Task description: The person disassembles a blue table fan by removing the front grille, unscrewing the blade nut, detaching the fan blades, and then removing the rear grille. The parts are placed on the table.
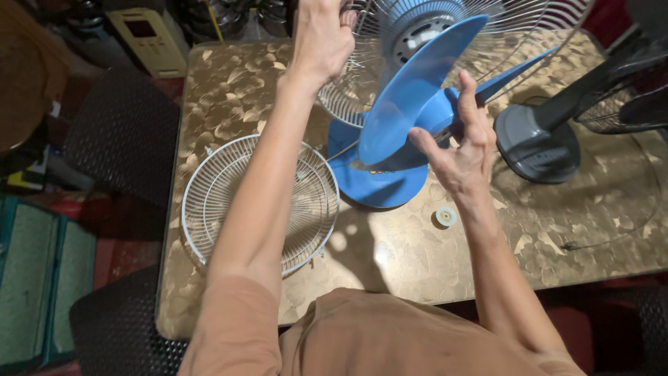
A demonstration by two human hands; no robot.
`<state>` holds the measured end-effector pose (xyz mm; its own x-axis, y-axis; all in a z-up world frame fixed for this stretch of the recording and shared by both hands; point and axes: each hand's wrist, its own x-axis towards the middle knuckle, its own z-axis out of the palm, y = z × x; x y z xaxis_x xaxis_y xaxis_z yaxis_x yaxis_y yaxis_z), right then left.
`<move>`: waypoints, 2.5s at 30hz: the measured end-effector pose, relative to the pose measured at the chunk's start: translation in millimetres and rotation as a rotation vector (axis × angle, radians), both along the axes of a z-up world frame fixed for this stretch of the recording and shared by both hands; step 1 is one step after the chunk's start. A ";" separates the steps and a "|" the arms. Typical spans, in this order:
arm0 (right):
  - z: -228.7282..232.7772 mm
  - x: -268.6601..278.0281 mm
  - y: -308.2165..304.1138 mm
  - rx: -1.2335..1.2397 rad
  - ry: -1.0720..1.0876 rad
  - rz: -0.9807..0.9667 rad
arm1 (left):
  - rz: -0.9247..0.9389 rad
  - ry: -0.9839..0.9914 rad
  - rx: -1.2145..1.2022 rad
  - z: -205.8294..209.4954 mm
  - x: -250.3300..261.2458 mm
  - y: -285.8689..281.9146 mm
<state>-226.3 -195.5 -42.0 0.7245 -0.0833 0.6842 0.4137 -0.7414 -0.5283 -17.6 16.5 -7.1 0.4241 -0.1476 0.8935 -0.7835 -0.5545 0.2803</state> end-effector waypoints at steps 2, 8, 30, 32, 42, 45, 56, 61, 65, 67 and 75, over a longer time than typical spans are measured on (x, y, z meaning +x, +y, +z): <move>-2.5 -3.4 5.1 -0.037 -0.026 0.072 | -0.100 0.182 -0.028 -6.6 -16.9 15.4; -12.8 -11.7 49.7 -0.198 -0.081 0.247 | -0.466 0.511 -0.535 -42.0 -90.9 87.3; -80.5 15.6 113.9 -0.314 0.745 0.232 | -0.539 1.451 -1.062 -241.1 -176.5 234.3; -108.0 22.4 84.6 -0.158 1.014 0.265 | -0.505 1.549 -1.059 -278.9 -177.1 204.0; -183.3 -6.9 -49.4 0.106 1.142 0.263 | -1.014 2.097 -0.852 -312.1 -231.1 109.6; -190.6 -13.2 -59.2 0.101 1.210 0.201 | -0.918 2.226 -0.706 -291.7 -249.3 114.3; -195.3 -5.5 -31.1 -0.041 1.193 0.236 | -0.212 1.971 -1.181 -391.5 -246.6 124.8; -193.1 -0.3 -11.6 -0.055 1.178 0.287 | -0.114 1.800 -1.465 -479.5 -194.6 154.6; -199.8 11.2 19.3 -0.277 1.202 0.312 | -0.245 1.792 -1.510 -488.8 -123.5 184.3; -208.2 14.7 41.1 -0.288 1.115 0.356 | -0.276 1.736 -1.471 -480.7 -87.7 191.9; -251.4 35.0 131.7 -0.336 0.974 0.369 | -0.099 1.668 -1.224 -441.3 -5.2 197.9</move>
<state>-191.3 -63.7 -293.4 0.9093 0.3337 -0.2486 0.1544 -0.8254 -0.5431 -22.9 214.4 -448.4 0.7818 0.0249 -0.6230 0.5484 0.4482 0.7060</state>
